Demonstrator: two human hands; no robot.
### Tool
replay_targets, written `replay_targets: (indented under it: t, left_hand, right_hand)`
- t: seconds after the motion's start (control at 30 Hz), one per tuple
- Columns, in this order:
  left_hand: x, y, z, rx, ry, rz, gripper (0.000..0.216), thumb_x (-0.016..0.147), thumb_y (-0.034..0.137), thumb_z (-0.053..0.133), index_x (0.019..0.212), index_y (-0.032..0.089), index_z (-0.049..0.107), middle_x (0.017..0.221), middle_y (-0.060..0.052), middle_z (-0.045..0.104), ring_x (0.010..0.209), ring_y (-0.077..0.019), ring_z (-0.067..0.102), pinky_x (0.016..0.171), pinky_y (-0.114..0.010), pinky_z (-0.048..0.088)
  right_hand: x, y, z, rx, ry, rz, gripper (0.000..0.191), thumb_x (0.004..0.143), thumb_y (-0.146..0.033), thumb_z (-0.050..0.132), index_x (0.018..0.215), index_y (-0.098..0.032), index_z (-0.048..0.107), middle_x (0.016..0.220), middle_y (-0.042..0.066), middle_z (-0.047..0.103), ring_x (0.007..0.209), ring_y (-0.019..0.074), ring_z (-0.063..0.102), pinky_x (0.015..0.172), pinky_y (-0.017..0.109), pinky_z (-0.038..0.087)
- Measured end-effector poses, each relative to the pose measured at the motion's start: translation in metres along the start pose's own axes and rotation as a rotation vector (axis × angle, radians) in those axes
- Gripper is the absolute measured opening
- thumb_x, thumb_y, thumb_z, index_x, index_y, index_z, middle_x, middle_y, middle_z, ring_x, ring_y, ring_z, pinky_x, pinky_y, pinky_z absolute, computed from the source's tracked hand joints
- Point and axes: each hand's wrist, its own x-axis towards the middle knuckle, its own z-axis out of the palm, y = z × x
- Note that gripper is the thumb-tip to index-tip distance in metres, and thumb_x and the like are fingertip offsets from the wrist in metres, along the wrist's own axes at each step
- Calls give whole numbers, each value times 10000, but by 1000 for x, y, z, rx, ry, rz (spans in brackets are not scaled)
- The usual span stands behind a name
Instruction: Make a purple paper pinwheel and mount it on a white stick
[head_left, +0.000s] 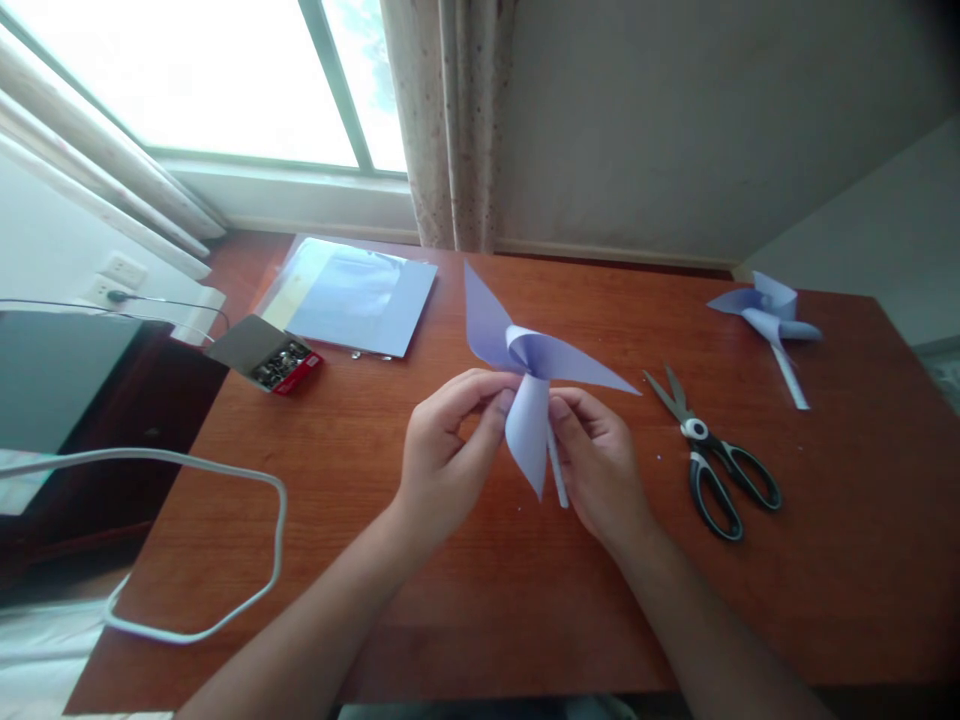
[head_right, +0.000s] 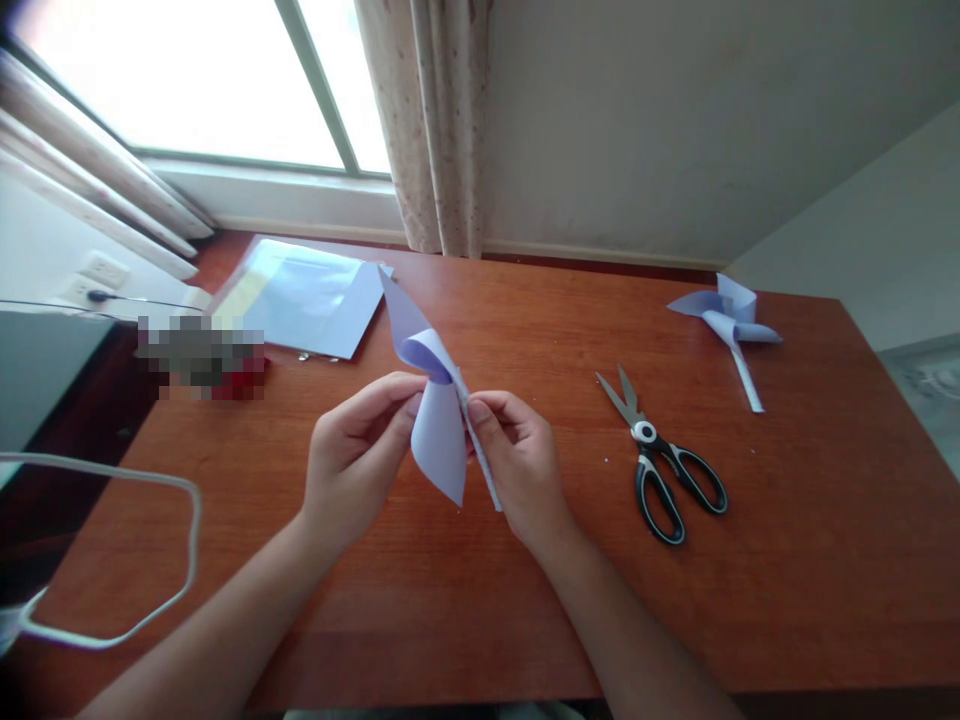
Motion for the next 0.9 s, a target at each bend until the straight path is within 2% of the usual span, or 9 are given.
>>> replay_targets:
  t: [0.13,0.37,0.57,0.77,0.9]
  left_hand:
    - [1,-6,0,-26,6,-17,91,942,232,691,966,201,774,918,-38,757,821,-165,681,766,-255,541]
    - [3,-7,0,5,33,-17,44,885,214,738,856,189,715,794,-9,700,725,-141,631,700,-252,516]
    - [3,-4,1,65,14,2,52,890,201,717,845,180,702,787,-12,695,724,-138,621,699,-258,513]
    - [3,-4,1,138,24,18,59,889,198,689,837,175,675,772,-14,673,707,-142,609,688,-265,506]
    - [3,-4,0,247,24,99,99,890,155,632,796,184,623,757,-9,632,691,-143,584,668,-270,485]
  right_hand:
    - [0,0,1,12,-43,9,274,891,-504,753,887,-230,755,703,-28,663,576,71,567,513,162,446]
    - [0,1,0,-76,-88,-77,211,899,-462,755,893,-253,782,744,-24,687,637,76,582,568,163,457]
    - [0,-7,1,-164,-95,-139,231,912,-462,729,896,-238,780,788,-7,730,601,85,575,548,186,462]
    - [0,-7,0,-271,-114,-213,195,949,-418,683,933,-243,767,795,-6,714,669,117,643,591,209,511]
    - [0,-7,-5,-426,-141,-335,154,988,-351,638,970,-247,749,854,-10,703,744,114,653,662,218,514]
